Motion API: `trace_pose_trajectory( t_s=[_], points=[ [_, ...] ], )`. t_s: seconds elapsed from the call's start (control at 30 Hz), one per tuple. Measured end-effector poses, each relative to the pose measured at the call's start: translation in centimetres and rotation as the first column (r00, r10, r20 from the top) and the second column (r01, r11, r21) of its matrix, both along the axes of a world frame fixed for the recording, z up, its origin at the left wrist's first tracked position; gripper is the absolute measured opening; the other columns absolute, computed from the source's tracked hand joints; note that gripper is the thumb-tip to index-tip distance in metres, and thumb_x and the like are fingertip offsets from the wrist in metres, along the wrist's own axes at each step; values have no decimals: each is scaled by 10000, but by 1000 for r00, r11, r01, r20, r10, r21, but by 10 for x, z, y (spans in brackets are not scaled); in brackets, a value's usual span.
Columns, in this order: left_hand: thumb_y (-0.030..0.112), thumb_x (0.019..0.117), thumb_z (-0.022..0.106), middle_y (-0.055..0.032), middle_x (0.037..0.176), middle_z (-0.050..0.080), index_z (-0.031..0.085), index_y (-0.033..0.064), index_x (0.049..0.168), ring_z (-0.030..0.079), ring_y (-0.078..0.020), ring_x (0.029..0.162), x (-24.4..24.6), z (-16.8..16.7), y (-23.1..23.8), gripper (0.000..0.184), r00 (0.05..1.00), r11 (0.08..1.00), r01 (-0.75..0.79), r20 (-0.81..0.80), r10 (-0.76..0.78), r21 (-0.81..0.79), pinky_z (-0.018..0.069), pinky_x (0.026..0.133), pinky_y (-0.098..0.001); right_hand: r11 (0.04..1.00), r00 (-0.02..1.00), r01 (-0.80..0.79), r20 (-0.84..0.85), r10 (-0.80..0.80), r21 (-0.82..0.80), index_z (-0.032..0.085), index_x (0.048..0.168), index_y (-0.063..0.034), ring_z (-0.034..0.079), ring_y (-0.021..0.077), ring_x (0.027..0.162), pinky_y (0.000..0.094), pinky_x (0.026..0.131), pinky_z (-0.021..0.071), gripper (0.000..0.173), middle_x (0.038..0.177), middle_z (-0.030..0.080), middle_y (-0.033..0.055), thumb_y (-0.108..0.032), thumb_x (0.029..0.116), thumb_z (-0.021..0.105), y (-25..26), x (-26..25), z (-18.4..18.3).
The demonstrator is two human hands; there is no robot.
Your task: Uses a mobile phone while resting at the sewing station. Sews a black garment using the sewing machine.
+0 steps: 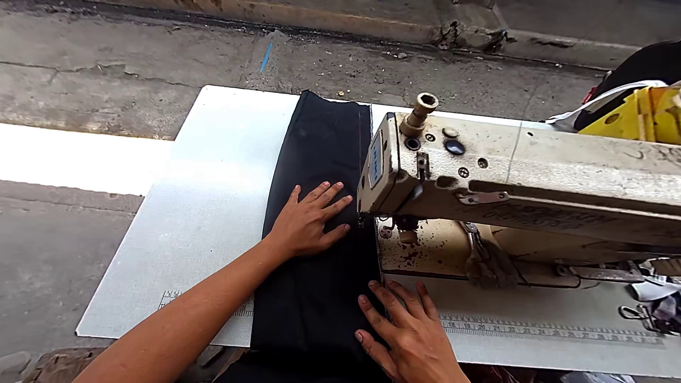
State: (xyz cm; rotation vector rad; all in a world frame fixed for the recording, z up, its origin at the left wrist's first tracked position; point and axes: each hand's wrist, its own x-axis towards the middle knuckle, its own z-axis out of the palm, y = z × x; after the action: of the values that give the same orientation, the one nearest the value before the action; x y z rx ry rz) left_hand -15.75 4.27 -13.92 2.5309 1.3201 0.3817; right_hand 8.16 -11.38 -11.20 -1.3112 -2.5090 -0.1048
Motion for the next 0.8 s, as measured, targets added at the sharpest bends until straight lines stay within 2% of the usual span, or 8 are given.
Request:
trace_pose_trajectory(
  t_s=[0.23, 0.43, 0.8],
  points=[
    [581, 1015, 356, -55, 1623, 413, 516, 269, 1520, 314, -306, 1531, 0, -2, 21, 615, 1000, 1000, 0, -21, 1, 24, 198, 1121, -761, 1000, 1000, 13, 19, -13, 1, 722, 1288, -241, 582, 290, 1299, 592, 1095, 363, 476, 1402, 637, 40, -518, 1027, 436, 6, 0, 3],
    [615, 1003, 314, -40, 1631, 401, 490, 285, 1535, 314, -307, 1532, 0, -1, 40, 650, 999, 1000, 8, -36, -7, 21, 203, 1121, -763, 1000, 999, 25, 21, -24, -17, 712, 1304, -243, 587, 285, 1299, 598, 1100, 371, 463, 1405, 635, 41, -506, 1025, 453, 11, -2, 5],
    [609, 992, 320, -59, 1635, 391, 488, 255, 1538, 306, -321, 1533, 0, 3, 75, 672, 999, 999, 44, -12, -44, 14, 178, 1131, -761, 999, 1000, 21, 4, -21, -28, 717, 1296, -239, 590, 288, 1293, 590, 1100, 372, 467, 1413, 631, 42, -507, 1037, 436, 18, -1, 5]
  ],
)
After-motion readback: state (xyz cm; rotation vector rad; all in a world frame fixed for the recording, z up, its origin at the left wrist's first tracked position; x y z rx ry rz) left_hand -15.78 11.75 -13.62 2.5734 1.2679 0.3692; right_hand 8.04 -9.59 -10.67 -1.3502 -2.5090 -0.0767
